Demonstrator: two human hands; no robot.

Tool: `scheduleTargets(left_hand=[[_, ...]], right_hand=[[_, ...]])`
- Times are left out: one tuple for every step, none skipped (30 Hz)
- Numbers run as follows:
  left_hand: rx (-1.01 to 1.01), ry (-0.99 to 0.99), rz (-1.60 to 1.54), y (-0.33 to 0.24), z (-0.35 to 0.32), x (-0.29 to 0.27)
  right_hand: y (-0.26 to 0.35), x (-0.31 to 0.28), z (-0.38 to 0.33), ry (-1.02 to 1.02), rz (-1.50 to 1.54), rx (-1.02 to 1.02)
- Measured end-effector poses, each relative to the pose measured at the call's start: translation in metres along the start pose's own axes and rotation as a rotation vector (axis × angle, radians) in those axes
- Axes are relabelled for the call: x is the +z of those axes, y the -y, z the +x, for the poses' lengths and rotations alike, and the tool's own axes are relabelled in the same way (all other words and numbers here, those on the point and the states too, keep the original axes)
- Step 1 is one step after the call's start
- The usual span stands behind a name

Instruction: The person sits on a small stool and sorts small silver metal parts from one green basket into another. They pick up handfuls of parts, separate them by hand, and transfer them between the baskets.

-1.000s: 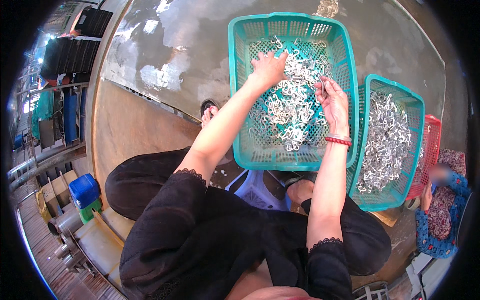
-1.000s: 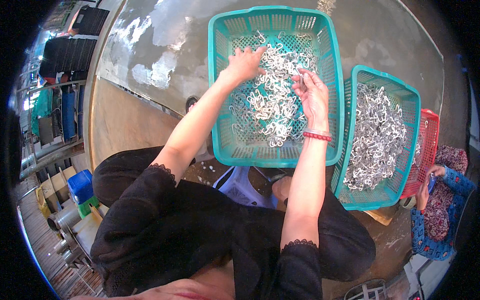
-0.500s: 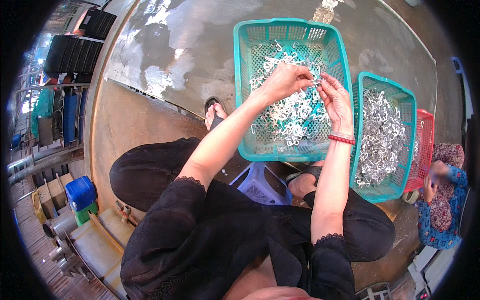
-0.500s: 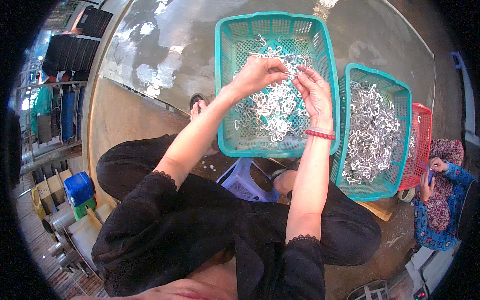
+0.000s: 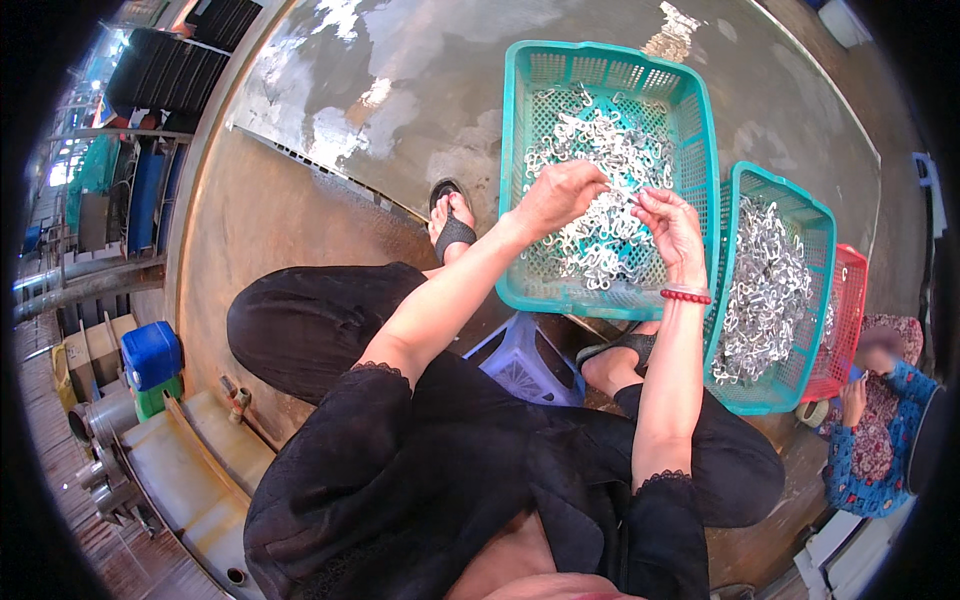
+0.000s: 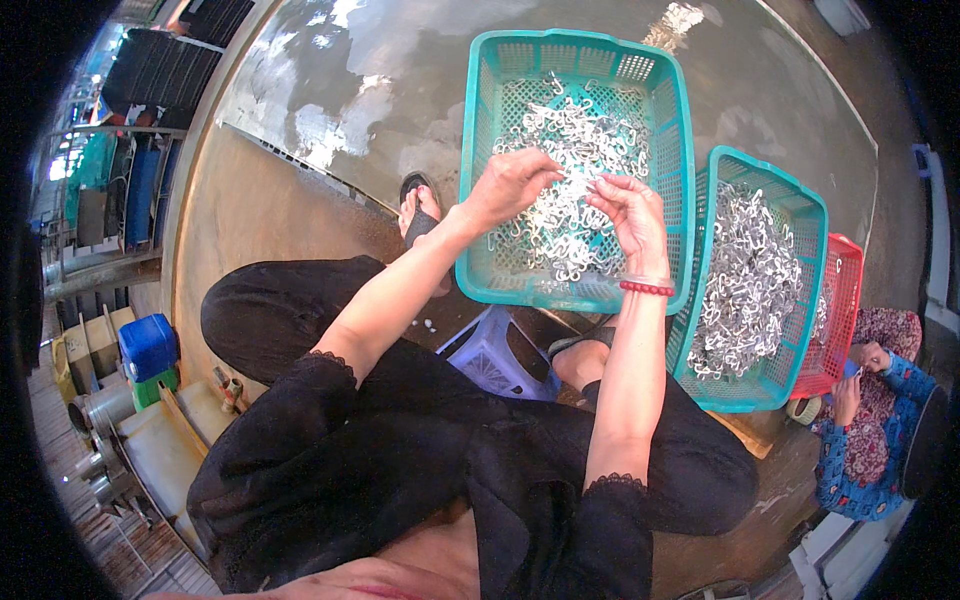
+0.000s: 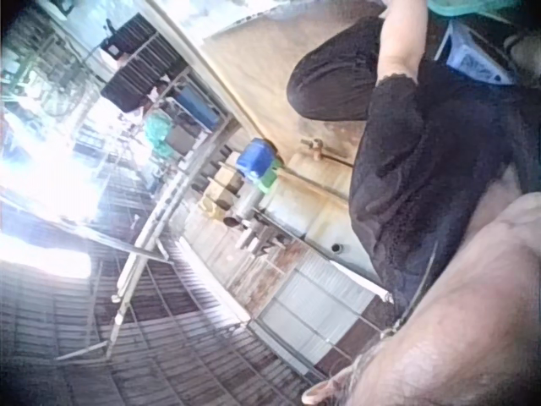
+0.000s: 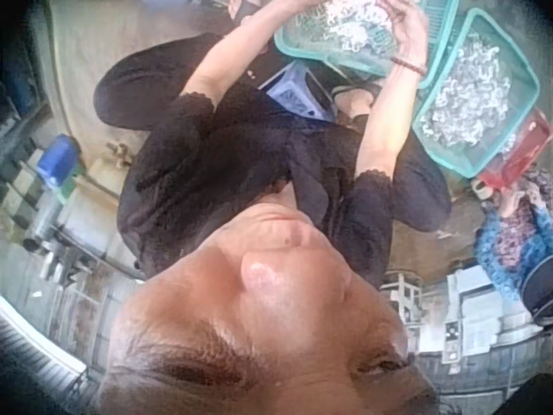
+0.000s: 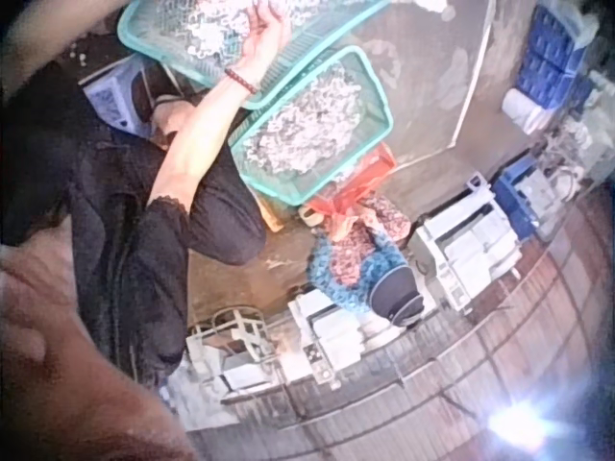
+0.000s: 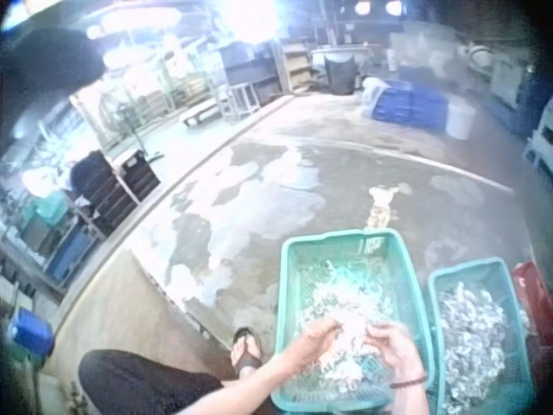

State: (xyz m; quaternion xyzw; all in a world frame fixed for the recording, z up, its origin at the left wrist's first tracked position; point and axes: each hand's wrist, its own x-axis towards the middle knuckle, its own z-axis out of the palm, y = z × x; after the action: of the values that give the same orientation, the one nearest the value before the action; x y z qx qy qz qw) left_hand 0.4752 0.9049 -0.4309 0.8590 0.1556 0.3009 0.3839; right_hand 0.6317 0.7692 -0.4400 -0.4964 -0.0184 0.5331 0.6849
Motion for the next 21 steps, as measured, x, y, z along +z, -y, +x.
scheduleTargets(left_hand=[[-0.036,-0.009,-0.017,-0.001,0.001,0.0],[-0.227,-0.054,-0.204,0.0,0.0,0.004],[-0.294,-0.092,-0.253,-0.003,-0.002,0.01],[-0.361,-0.13,-0.301,-0.01,-0.007,0.018],[-0.427,-0.168,-0.348,-0.015,-0.012,0.027],[-0.375,-0.193,-0.357,-0.023,-0.015,0.037],[-0.357,-0.182,-0.335,-0.031,-0.021,0.043],[-0.343,-0.18,-0.287,-0.031,-0.018,0.04],[-0.332,-0.172,-0.248,-0.03,-0.016,0.038],[-0.325,-0.122,-0.218,-0.025,-0.008,0.029],[-0.316,-0.065,-0.187,-0.019,0.002,0.017],[-0.357,-0.056,-0.227,-0.02,0.011,0.005],[-0.202,-0.101,-0.126,-0.023,0.008,0.008],[-0.036,-0.152,-0.019,-0.03,0.005,0.011],[0.131,-0.205,0.096,-0.037,0.002,0.014],[0.149,-0.175,0.046,-0.046,-0.003,0.021],[0.033,-0.167,-0.072,-0.055,-0.007,0.029],[-0.194,-0.135,-0.182,-0.054,-0.003,0.026],[-0.422,-0.098,-0.291,-0.05,0.002,0.02],[-0.504,-0.175,-0.506,-0.038,0.01,0.013],[-0.459,-0.247,-0.495,-0.033,0.013,0.011]], right_hand=[[0.004,0.005,-0.002,-0.002,0.031,-0.014],[0.007,0.013,-0.003,0.007,0.063,-0.028],[0.009,0.018,-0.004,0.014,0.093,-0.044],[0.008,0.021,-0.004,-0.025,0.135,-0.082],[0.004,0.015,0.001,-0.053,0.171,-0.101],[0.0,0.008,0.006,-0.08,0.206,-0.117],[-0.003,0.001,0.012,-0.106,0.241,-0.133],[-0.001,0.006,0.007,-0.112,0.222,-0.127],[0.003,0.008,0.003,-0.102,0.134,-0.134],[0.008,0.01,-0.001,-0.09,0.046,-0.139],[0.012,0.012,-0.006,-0.082,-0.038,-0.143],[0.016,0.019,-0.007,-0.034,-0.074,-0.16],[0.016,0.019,-0.009,-0.053,-0.041,-0.176],[0.02,0.021,-0.009,-0.061,-0.006,-0.199],[0.023,0.024,-0.008,-0.06,0.029,-0.221],[0.021,0.021,-0.003,-0.082,0.061,-0.199],[0.02,0.019,-0.003,-0.089,0.095,-0.208],[0.019,0.019,-0.003,-0.096,0.129,-0.216],[0.018,0.019,-0.003,-0.102,0.162,-0.223],[0.019,0.027,-0.004,-0.083,0.158,-0.246],[0.02,0.029,-0.005,-0.081,0.128,-0.254]])
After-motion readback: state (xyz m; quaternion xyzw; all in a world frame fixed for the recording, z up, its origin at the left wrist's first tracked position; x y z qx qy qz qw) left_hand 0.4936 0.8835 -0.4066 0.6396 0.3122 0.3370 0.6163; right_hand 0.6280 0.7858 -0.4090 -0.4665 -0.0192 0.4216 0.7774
